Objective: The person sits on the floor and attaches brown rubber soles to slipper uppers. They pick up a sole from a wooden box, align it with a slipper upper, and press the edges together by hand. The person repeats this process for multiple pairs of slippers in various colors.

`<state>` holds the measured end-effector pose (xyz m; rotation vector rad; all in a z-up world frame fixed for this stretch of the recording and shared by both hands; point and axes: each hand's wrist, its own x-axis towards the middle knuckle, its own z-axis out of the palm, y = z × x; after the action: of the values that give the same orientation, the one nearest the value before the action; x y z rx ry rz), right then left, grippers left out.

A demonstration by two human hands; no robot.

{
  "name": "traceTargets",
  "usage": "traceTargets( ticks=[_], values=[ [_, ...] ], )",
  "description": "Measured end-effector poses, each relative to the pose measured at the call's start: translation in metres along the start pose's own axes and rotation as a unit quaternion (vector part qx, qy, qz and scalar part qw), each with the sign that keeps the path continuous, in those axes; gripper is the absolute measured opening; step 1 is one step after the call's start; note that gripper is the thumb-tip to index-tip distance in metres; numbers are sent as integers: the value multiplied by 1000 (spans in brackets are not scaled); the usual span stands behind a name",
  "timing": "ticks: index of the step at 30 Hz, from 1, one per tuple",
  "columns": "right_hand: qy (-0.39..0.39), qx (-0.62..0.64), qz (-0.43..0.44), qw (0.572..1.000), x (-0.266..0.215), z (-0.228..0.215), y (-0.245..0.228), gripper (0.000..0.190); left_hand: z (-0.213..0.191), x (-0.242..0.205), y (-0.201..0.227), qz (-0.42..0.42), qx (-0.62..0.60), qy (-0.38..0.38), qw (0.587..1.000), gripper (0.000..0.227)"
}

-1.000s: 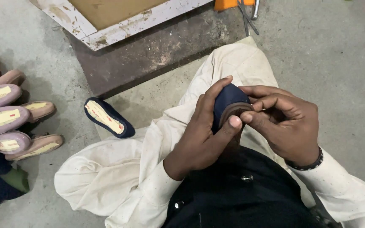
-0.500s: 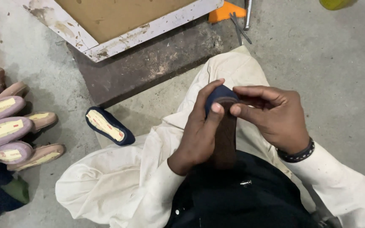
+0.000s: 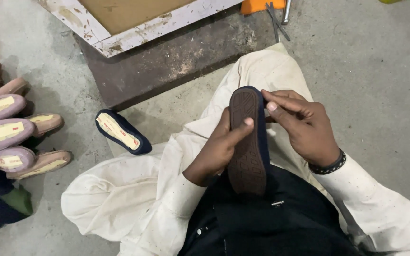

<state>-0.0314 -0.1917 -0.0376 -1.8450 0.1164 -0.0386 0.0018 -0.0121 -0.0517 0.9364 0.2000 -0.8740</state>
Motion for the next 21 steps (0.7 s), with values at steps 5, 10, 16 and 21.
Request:
traceTargets(
  ticks=[5, 10, 16, 21],
  values=[
    [68, 19, 54, 996, -3, 1, 10, 32, -6, 10, -20, 87, 128, 0, 988, 61],
    [102, 26, 65, 992, -3, 6, 27, 39, 0, 1, -22, 65, 166, 21, 984, 63],
    [109, 60, 117, 985, 0, 18, 61, 44, -16, -6, -23, -6, 230, 10, 973, 91],
    [82, 25, 142, 986, -1, 22, 40, 38, -14, -12, -22, -75, 172, 41, 981, 110]
  ],
)
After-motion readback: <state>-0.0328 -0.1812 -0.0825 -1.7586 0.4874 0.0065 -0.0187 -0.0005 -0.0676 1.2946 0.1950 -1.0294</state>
